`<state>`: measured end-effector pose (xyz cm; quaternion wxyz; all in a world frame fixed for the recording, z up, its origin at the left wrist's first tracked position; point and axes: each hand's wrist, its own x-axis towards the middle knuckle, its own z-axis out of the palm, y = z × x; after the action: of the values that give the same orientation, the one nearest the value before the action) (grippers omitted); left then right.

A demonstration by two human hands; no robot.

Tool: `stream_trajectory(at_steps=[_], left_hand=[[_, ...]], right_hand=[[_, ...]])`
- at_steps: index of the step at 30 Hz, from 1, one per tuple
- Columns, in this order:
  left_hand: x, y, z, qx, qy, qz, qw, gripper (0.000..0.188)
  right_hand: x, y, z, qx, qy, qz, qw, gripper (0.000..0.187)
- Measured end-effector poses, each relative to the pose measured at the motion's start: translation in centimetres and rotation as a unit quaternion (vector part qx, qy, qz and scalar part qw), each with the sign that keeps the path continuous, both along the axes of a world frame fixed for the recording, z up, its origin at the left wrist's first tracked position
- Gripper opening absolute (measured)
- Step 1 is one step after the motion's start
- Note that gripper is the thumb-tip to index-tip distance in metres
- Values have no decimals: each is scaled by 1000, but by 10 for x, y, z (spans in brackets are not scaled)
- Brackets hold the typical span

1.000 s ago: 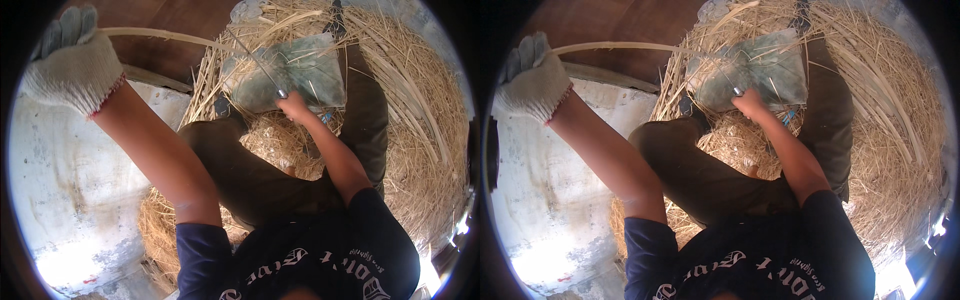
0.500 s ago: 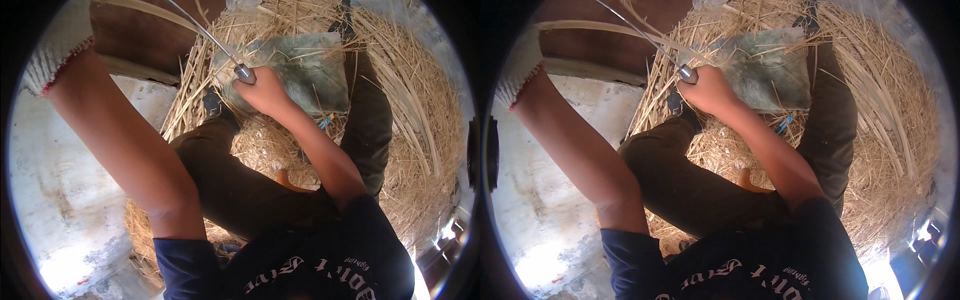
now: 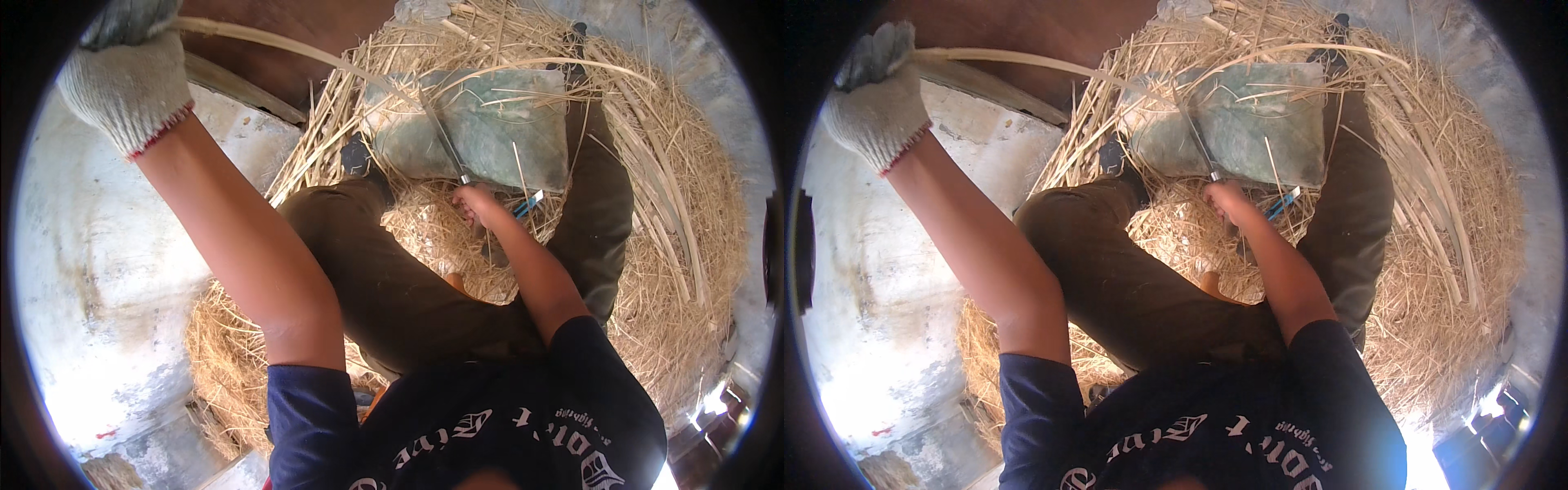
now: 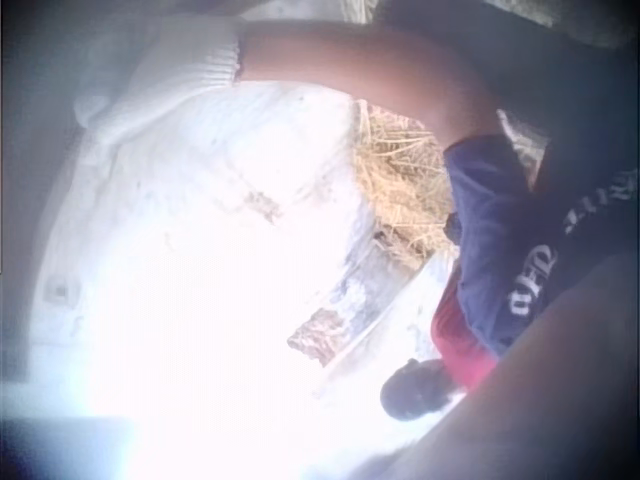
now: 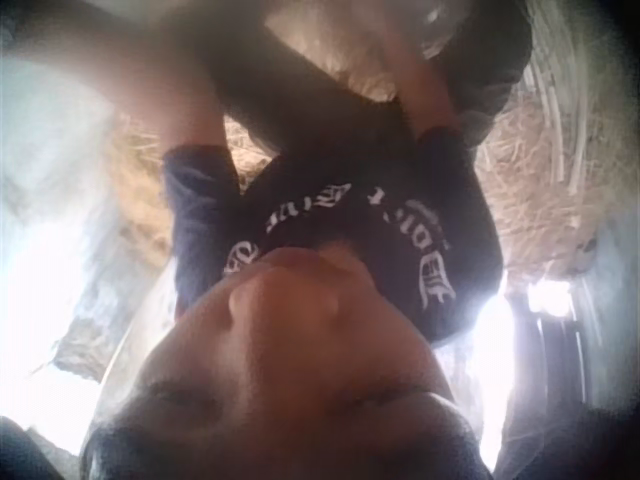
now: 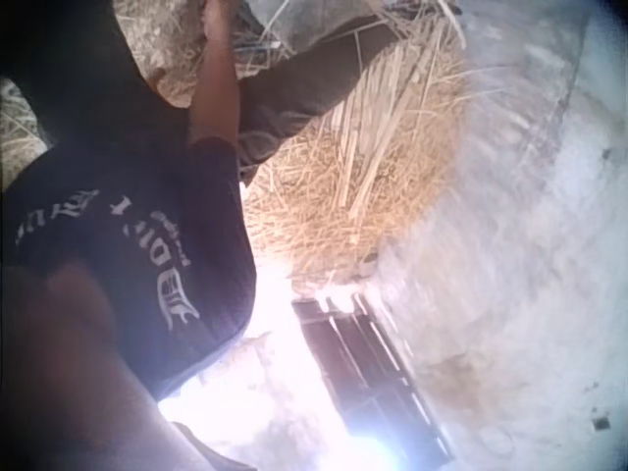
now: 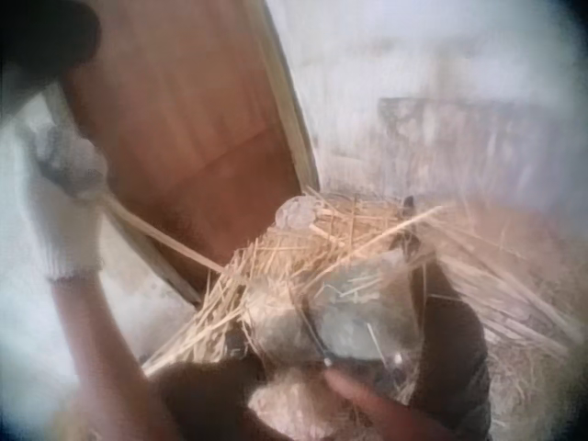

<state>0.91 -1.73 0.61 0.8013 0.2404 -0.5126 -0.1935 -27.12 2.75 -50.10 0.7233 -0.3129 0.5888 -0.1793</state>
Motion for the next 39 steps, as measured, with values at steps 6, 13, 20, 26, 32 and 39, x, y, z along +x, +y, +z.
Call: stream_trajectory(at_steps=[6,13,20,26,32,39], left_hand=[[-27,28,-16,-21,-14,13,1000,40],[-55,34,-21,-47,-125,-76,988,54],[-46,30,-7,-19,-37,-23,999,35],[16,19,-12,-11,27,96,995,50],[-48,33,-8,-54,-16,-17,998,50],[-93,28,-5,-125,-47,111,985,28]], right_hand=[[11,-4,68,-158,115,56,979,27],[29,-15,101,-347,200,124,908,35],[6,-47,16,32,17,67,997,22],[-27,-8,22,111,-32,9,993,20],[-7,-16,128,-196,34,18,980,19],[-4,50,269,-314,-233,-67,918,27]])
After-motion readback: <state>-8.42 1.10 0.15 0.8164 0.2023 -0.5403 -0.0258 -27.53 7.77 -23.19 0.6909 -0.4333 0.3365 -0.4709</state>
